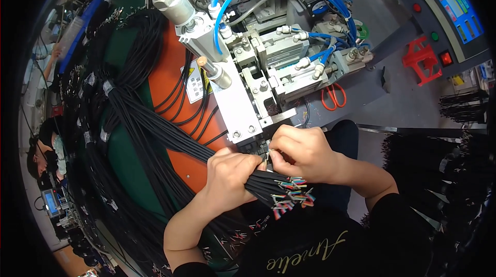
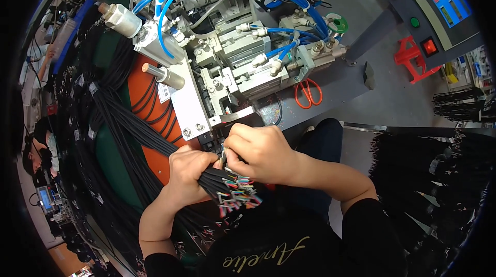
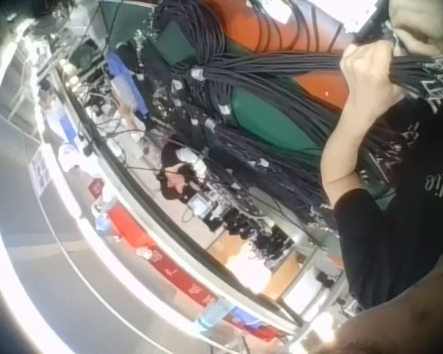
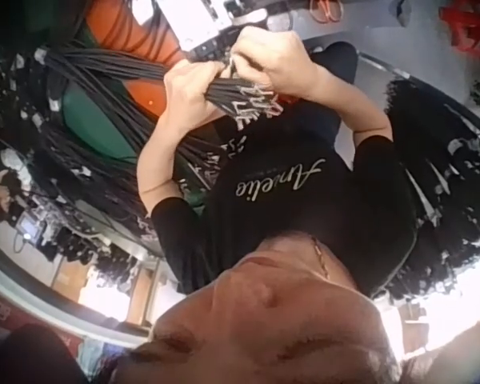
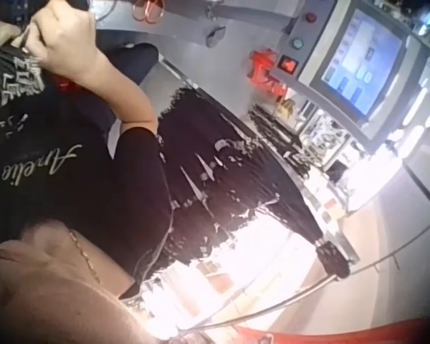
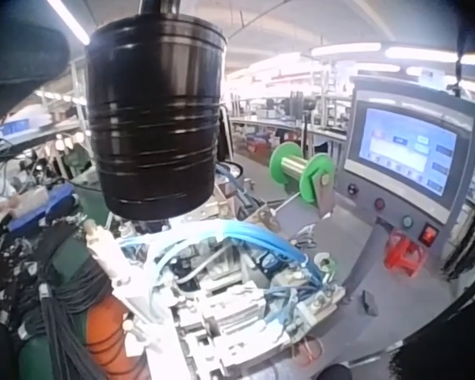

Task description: Assembling and processing electrical wiring bundles using an industrial machine and hanging the finished harnesses.

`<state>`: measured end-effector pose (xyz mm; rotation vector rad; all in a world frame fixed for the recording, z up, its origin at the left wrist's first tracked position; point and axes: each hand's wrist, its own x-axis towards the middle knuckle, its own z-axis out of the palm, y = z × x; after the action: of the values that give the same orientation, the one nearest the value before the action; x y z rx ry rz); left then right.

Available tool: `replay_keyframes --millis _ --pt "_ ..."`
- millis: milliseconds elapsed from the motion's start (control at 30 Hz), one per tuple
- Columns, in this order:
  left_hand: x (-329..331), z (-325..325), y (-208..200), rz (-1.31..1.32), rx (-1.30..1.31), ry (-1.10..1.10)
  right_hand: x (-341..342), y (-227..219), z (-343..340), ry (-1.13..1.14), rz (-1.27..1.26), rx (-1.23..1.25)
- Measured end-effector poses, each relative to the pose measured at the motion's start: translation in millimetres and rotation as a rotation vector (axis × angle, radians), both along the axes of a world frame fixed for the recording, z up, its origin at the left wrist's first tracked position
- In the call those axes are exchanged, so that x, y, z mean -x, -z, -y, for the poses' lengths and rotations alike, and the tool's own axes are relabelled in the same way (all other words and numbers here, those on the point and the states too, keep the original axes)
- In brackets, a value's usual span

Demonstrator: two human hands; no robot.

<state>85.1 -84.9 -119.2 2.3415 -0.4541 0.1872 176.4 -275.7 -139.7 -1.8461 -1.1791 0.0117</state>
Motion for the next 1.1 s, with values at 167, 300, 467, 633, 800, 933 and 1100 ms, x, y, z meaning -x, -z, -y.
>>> replay_keyframes --millis 167,300,467,633,800,933,1100 --pt "5 8 1 0.134 -0.238 -0.097 1 4 -3 0.085 0.182 0.242" --pt "6 8 1 0.111 -0.250 -0.084 0 9 -2 0.118 0.169 0.187" --pt "5 7 4 0.087 -0.270 -0.075 0 15 -1 0.095 0.108 0.166" --pt "6 5 3 0.070 -0.257 -0.068 2 16 0 0.090 0.163 0.162" --pt "5 3 2 0.054 -0.162 -0.042 6 16 3 0.091 0.152 0.102" --pt "3 5 4 0.088 -0.194 -0.037 5 20 1 0.109 0.125 0.130" --pt "3 7 -2 0.133 -0.394 0.040 5 14 -2 0.109 0.201 0.163"
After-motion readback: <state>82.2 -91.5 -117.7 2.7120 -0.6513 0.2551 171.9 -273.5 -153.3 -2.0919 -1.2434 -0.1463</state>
